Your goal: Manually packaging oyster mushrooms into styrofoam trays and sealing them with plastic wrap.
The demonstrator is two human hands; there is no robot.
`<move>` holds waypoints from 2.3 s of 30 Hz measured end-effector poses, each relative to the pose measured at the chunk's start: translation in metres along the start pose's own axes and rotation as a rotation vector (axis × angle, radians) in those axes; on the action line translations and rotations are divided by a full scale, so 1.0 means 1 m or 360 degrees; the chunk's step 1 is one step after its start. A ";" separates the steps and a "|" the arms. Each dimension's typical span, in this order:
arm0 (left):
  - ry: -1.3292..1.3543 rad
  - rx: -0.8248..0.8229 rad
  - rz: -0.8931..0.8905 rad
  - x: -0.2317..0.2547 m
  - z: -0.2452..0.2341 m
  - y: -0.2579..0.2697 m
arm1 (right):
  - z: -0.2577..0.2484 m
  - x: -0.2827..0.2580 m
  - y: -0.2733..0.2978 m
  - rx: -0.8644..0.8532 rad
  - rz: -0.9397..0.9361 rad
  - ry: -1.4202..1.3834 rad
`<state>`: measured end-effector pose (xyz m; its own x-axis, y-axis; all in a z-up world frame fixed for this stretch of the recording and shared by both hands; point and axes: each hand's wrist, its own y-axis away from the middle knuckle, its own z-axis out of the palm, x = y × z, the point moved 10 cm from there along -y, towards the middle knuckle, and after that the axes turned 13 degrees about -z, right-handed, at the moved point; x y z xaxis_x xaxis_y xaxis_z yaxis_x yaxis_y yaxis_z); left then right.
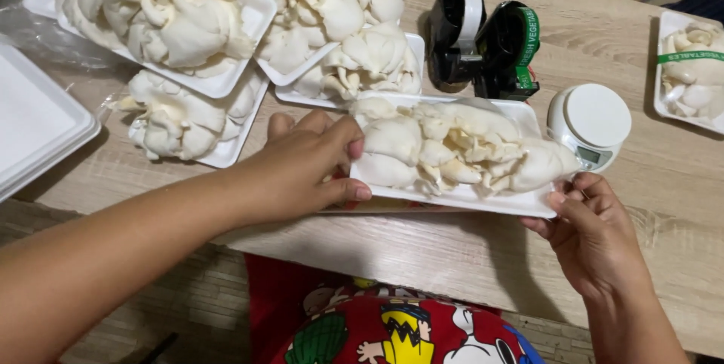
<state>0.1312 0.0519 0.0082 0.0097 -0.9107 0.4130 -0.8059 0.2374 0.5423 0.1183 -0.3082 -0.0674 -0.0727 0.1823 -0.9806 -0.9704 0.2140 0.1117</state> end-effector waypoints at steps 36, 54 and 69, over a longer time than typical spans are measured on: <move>0.0088 0.0559 0.0525 -0.010 -0.003 0.007 | -0.017 0.015 0.008 0.0047 -0.0133 0.0094; 0.0962 -0.0125 -0.0712 -0.023 0.031 0.042 | -0.026 0.035 0.031 -0.0202 0.0258 0.0022; 0.1313 0.0831 0.0137 -0.038 0.094 0.077 | -0.048 0.027 0.074 -0.0275 -0.0247 -0.0223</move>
<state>0.0130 0.0734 -0.0344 0.1893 -0.3280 0.9255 -0.9819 -0.0687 0.1765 0.0339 -0.3332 -0.0938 0.1007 0.2939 -0.9505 -0.9932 0.0852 -0.0789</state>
